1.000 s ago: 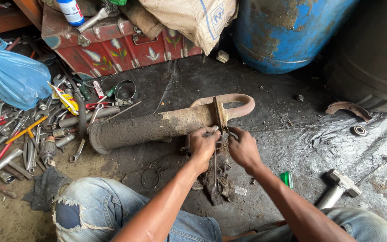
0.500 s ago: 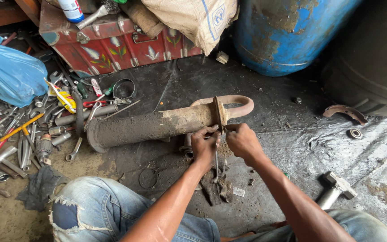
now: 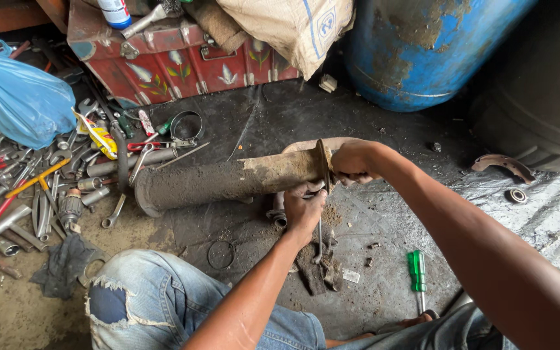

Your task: The person uses a wrench to tighten a bolt on a cylindrical mechanical part resting on a rag. They adjust the part's position and continue tightening the bolt with both hands.

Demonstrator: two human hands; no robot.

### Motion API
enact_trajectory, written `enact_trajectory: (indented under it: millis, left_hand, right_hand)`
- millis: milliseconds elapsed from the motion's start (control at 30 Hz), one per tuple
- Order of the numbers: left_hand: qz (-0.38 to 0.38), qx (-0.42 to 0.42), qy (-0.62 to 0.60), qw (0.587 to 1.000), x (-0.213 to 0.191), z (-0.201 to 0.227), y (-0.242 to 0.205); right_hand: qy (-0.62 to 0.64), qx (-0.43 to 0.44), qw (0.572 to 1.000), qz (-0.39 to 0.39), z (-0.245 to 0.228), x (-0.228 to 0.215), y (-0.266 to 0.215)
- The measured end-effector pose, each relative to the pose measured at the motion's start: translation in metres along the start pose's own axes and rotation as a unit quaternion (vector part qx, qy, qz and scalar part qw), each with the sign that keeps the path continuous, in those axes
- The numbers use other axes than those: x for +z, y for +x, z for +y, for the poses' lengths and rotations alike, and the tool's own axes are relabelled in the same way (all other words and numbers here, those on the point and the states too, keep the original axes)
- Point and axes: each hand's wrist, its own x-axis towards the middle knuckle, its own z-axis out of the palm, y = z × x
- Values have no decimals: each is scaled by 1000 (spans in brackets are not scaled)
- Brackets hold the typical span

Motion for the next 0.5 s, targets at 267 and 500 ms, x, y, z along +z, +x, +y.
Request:
enact_trajectory:
  millis: [267,500]
  left_hand:
    - [-9,-5,-3,1000,-2,2,-3]
    - [1,-42,-14,999,2,6,-4]
  right_hand:
    - [-15,88,984,-155,-18,-14,49]
    - [2,110,987,-120,-25,2,63]
